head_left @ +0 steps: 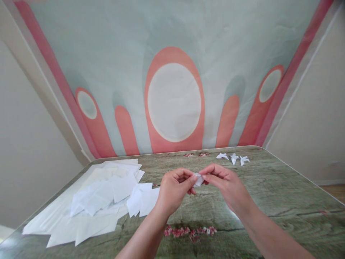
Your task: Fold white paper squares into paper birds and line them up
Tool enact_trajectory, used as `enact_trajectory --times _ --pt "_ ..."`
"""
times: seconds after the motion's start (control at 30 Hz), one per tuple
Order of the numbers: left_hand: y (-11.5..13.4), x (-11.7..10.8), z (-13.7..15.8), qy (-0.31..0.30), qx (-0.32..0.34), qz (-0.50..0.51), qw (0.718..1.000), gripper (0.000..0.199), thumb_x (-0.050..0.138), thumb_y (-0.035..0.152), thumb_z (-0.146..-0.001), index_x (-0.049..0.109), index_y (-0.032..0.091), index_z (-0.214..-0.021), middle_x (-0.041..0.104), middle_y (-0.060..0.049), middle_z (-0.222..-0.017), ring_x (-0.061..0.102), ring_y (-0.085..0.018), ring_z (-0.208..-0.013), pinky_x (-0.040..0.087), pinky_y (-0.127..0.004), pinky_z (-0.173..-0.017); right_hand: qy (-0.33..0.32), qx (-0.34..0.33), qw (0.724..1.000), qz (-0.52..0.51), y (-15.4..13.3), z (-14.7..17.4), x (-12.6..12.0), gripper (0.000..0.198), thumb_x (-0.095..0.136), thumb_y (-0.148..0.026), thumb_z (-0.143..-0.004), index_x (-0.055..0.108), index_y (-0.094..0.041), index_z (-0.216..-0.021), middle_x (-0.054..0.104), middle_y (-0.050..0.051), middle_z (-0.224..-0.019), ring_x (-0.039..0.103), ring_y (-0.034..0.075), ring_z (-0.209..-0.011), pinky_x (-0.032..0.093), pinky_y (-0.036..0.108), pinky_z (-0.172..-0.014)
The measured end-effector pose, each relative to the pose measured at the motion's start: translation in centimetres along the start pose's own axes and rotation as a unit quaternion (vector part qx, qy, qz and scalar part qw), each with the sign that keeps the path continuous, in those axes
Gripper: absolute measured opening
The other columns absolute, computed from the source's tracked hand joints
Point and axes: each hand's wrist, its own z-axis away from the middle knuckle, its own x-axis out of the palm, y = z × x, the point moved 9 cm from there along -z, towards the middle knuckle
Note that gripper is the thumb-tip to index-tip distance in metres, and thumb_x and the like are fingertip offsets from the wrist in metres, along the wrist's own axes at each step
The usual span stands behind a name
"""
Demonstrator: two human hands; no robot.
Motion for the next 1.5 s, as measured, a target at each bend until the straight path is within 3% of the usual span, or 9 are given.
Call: enact_trajectory --times 0.2,0.43,0.6,0.73,0.9,1.1,1.33,1.43,1.5 --pt "0.2 -0.3 0.2 0.014 0.014 -0.045 0.999 0.022 0.065 0.035 -0.081 0.065 0.013 -0.079 0.062 -0.001 -0.059 0.057 -0.011 -0.052 0.042 -0.021 -0.052 -0.019 0.026 0.997 0.073 -0.4 0.3 0.3 0.023 0.058 -0.036 -0.086 0.064 -0.022 -0.104 0.069 0.001 -0.088 0.060 0.015 -0.079 0.044 0.027 -0.070" --pt "-0.1 -0.2 0.3 0.022 0.008 -0.080 0.996 0.015 0.064 0.029 -0.080 0.067 0.015 -0.079 0.066 -0.002 -0.062 0.061 -0.013 -0.057 0.046 -0.022 -0.057 0.005 0.041 0.976 0.212 -0.6 0.1 -0.2 0.015 0.063 -0.035 -0.082 0.070 -0.022 -0.082 0.070 -0.001 -0.076 0.062 0.017 -0.075 0.043 0.028 -0.070" --pt "-0.3 -0.6 0.0 0.017 -0.004 -0.099 0.995 0.018 0.064 0.031 -0.080 0.067 0.014 -0.076 0.066 -0.003 -0.058 0.061 -0.015 -0.054 0.046 -0.023 -0.056 0.025 0.030 0.972 0.233 -1.0 0.1 -0.5 0.011 0.064 -0.032 -0.080 0.070 -0.023 -0.081 0.070 -0.002 -0.076 0.061 0.015 -0.074 0.042 0.026 -0.069" --pt "-0.1 -0.8 0.0 0.023 0.004 -0.085 0.996 0.016 0.065 0.030 -0.079 0.067 0.014 -0.074 0.068 -0.003 -0.060 0.061 -0.014 -0.056 0.048 -0.023 -0.058 -0.004 0.047 0.971 0.235 -0.6 0.0 -0.3 0.014 0.063 -0.033 -0.081 0.071 -0.022 -0.085 0.070 -0.002 -0.077 0.060 0.015 -0.073 0.041 0.025 -0.067" --pt "0.2 -0.9 0.0 0.028 -0.005 -0.090 0.996 0.015 0.067 0.027 -0.077 0.068 0.013 -0.071 0.069 -0.004 -0.060 0.063 -0.014 -0.057 0.048 -0.022 -0.058 -0.008 0.048 0.971 0.235 -0.3 0.0 -0.4 0.021 0.065 -0.039 -0.079 0.071 -0.020 -0.072 0.066 -0.002 -0.066 0.055 0.014 -0.063 0.038 0.024 -0.058" --pt "-0.1 -0.9 -0.1 0.010 -0.032 -0.062 0.998 0.015 0.065 0.026 -0.077 0.069 0.012 -0.073 0.070 -0.006 -0.061 0.065 -0.016 -0.057 0.051 -0.025 -0.059 -0.003 0.001 0.966 0.257 -1.0 -0.1 -0.2 0.017 0.064 -0.034 -0.081 0.072 -0.021 -0.074 0.069 -0.001 -0.069 0.059 0.016 -0.069 0.041 0.025 -0.063" --pt "0.2 -0.7 0.4 0.033 -0.017 -0.113 0.993 0.014 0.065 0.025 -0.078 0.069 0.014 -0.071 0.069 -0.005 -0.060 0.066 -0.017 -0.058 0.048 -0.023 -0.056 -0.010 -0.015 0.959 0.284 -1.2 0.1 0.3 0.019 0.062 -0.035 -0.084 0.069 -0.021 -0.074 0.069 0.000 -0.071 0.062 0.017 -0.070 0.042 0.027 -0.064" --pt "0.2 -0.3 0.4 0.023 -0.004 -0.091 0.996 0.016 0.064 0.028 -0.080 0.069 0.014 -0.073 0.069 -0.005 -0.063 0.066 -0.017 -0.062 0.049 -0.023 -0.059 0.000 -0.092 0.943 0.321 -2.5 0.5 0.5 0.018 0.062 -0.033 -0.085 0.067 -0.022 -0.072 0.067 0.000 -0.070 0.061 0.017 -0.068 0.042 0.028 -0.064" --pt "0.3 -0.6 0.2 0.031 0.019 -0.067 0.997 0.016 0.067 0.030 -0.078 0.068 0.015 -0.084 0.071 -0.006 -0.077 0.068 -0.017 -0.072 0.050 -0.024 -0.066 0.029 -0.169 0.928 0.332 -3.9 0.9 0.2 0.015 0.060 -0.030 -0.087 0.067 -0.022 -0.075 0.067 0.001 -0.074 0.061 0.017 -0.072 0.044 0.029 -0.067"
